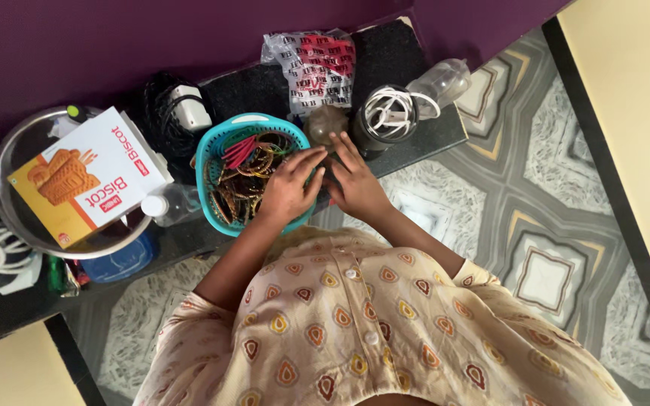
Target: The person picks up various household items from a cluttered table, including a detergent pouch, sponges, and small packets, and places them onto a shelf lined with newspaper. The person repeatedly walks between the table and the shelf to transfer items one by one.
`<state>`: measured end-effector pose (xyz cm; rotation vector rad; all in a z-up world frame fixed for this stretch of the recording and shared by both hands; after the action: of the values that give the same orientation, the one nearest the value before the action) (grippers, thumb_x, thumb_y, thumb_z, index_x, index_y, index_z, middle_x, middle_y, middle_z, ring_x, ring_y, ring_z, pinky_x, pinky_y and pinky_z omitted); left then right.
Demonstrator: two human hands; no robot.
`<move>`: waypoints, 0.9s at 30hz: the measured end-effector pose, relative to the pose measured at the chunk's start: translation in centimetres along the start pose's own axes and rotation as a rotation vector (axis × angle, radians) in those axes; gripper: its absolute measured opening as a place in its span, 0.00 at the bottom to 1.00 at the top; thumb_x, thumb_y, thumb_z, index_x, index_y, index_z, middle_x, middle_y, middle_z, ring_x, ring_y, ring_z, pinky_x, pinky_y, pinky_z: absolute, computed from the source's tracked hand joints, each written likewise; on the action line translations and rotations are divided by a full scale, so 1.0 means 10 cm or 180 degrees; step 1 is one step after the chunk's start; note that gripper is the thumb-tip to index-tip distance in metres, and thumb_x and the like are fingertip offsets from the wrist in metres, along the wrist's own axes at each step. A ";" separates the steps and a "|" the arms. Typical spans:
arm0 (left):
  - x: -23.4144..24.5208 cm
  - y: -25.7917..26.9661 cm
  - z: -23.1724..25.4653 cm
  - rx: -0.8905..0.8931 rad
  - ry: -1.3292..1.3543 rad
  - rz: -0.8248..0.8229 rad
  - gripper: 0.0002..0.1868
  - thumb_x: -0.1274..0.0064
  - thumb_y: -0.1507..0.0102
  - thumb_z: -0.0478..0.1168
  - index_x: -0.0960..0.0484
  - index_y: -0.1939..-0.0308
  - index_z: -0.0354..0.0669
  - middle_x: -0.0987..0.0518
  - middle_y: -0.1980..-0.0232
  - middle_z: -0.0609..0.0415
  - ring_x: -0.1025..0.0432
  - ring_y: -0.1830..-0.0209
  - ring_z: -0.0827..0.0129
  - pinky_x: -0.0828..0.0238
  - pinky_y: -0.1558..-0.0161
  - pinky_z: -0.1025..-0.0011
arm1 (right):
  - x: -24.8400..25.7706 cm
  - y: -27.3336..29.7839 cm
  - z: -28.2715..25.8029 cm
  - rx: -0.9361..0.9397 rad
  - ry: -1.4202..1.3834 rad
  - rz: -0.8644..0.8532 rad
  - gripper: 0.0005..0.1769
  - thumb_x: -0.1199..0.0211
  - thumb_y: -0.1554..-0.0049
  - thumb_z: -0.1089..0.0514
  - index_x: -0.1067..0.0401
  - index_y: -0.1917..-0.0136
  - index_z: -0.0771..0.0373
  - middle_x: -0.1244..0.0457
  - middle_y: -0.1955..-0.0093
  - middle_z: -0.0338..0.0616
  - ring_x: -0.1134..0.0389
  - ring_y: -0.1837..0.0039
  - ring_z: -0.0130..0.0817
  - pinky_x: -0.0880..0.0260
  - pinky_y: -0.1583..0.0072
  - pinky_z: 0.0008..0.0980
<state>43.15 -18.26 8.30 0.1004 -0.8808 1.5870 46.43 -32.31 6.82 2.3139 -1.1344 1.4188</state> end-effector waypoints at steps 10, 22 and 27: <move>0.07 -0.22 -0.24 0.0172 0.0091 0.0471 0.18 0.42 0.33 0.33 0.22 0.39 0.41 0.22 0.37 0.46 0.23 0.41 0.50 0.24 0.41 0.60 | 0.15 -0.38 0.07 0.0437 -0.0379 -0.0053 0.16 0.34 0.39 0.60 0.26 0.40 0.68 0.46 0.20 0.53 0.51 0.16 0.55 0.42 0.22 0.47; 0.01 -0.76 -0.44 0.0328 -0.1505 0.0325 0.15 0.42 0.38 0.39 0.19 0.49 0.35 0.21 0.44 0.44 0.24 0.46 0.50 0.25 0.44 0.57 | 0.70 -1.74 0.44 0.0695 0.0995 -0.2148 0.30 0.37 0.39 0.48 0.34 0.28 0.64 0.45 0.23 0.51 0.37 0.29 0.50 0.33 0.34 0.46; -0.28 -0.84 -0.82 0.0521 -0.2058 -0.0349 0.08 0.46 0.38 0.38 0.17 0.58 0.38 0.18 0.58 0.45 0.21 0.57 0.51 0.23 0.51 0.57 | -0.02 -2.32 0.52 0.1836 0.1674 -0.2308 0.28 0.36 0.43 0.60 0.31 0.30 0.63 0.45 0.21 0.50 0.44 0.21 0.47 0.44 0.25 0.45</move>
<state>54.56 -16.20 4.96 0.7994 -1.2080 1.5373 66.06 -19.02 8.90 2.0712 0.2813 1.9745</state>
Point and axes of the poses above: each hand's wrist, its own y-axis away from the middle knuckle, its own x-axis out of the back of the hand, z = x × y, the point moved 7 cm from there along -y, towards the middle knuckle
